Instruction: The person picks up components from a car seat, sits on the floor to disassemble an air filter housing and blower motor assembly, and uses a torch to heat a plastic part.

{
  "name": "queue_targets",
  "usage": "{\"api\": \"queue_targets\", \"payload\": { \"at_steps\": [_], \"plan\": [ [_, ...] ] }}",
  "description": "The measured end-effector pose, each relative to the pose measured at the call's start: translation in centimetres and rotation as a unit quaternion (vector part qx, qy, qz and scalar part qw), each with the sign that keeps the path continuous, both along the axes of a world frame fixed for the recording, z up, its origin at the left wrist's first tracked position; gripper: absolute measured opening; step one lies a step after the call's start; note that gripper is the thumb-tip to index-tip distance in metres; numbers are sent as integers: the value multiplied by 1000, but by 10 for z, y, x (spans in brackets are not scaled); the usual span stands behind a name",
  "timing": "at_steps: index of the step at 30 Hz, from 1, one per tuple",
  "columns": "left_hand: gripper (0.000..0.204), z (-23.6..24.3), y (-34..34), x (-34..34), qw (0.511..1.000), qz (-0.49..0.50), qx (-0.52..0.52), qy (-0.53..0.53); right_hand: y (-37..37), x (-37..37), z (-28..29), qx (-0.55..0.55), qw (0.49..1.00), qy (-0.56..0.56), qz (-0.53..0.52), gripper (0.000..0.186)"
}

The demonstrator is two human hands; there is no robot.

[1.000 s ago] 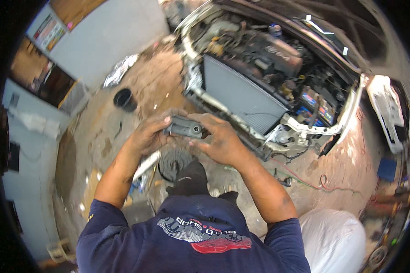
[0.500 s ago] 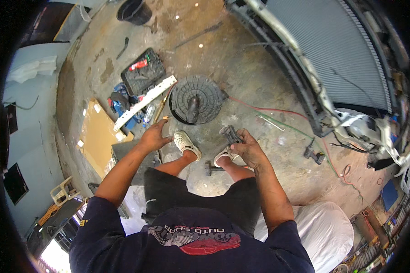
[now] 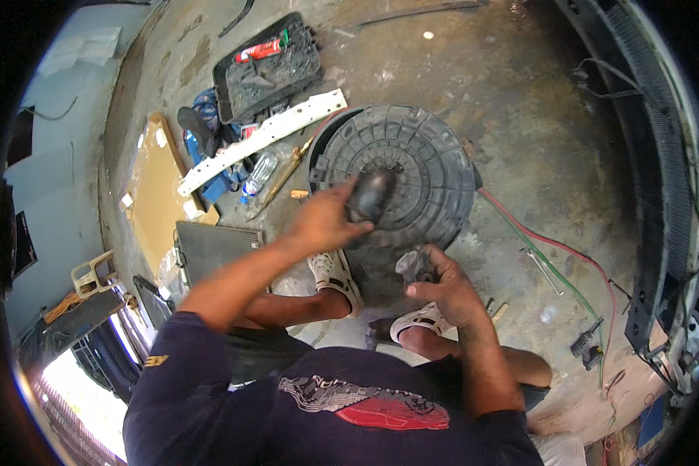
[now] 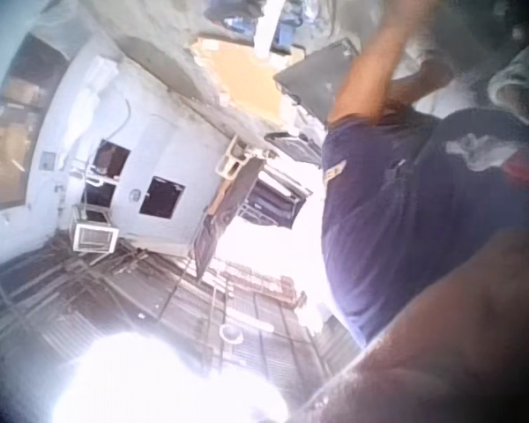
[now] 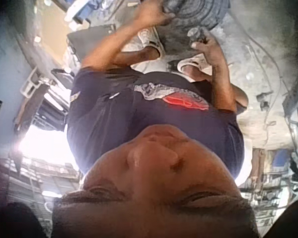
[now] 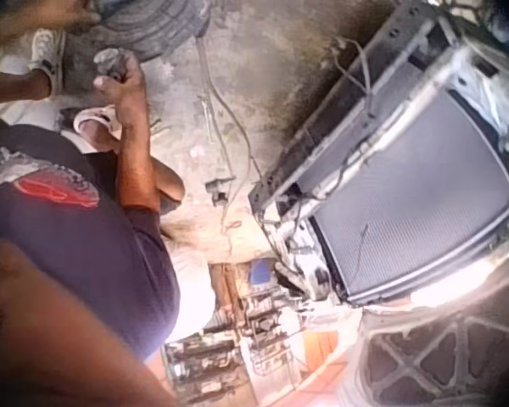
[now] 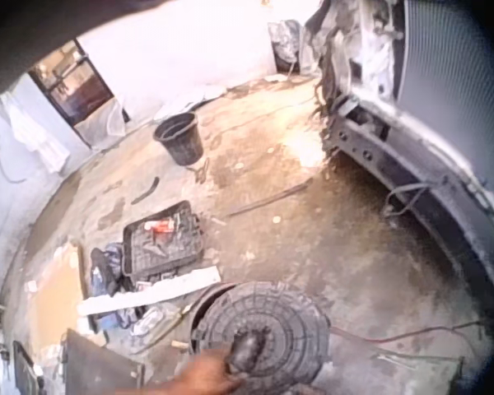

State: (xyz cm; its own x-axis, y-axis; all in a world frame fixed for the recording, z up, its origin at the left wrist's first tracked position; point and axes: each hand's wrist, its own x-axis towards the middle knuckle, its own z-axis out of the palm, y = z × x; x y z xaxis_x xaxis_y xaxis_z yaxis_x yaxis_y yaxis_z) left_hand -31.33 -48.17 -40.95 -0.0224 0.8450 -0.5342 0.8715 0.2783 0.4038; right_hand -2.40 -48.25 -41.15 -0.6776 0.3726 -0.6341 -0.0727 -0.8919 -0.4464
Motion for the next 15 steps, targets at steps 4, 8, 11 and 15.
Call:
{"api": "queue_targets", "payload": {
  "at_steps": [4,8,11,15],
  "plan": [
    [94,101,-12,-74,998,-25,-65,0,18,1,-5,1,969,162,186,58],
    [92,173,-68,-119,983,158,-93,17,7,3,-31,266,918,-6,294,50],
    [89,191,-133,-175,962,253,-91,57,11,-26,-41,435,833,-110,323,56],
    [93,150,-184,-218,939,256,-187,136,-11,-42,-65,586,671,-167,422,59]
  ]
}}
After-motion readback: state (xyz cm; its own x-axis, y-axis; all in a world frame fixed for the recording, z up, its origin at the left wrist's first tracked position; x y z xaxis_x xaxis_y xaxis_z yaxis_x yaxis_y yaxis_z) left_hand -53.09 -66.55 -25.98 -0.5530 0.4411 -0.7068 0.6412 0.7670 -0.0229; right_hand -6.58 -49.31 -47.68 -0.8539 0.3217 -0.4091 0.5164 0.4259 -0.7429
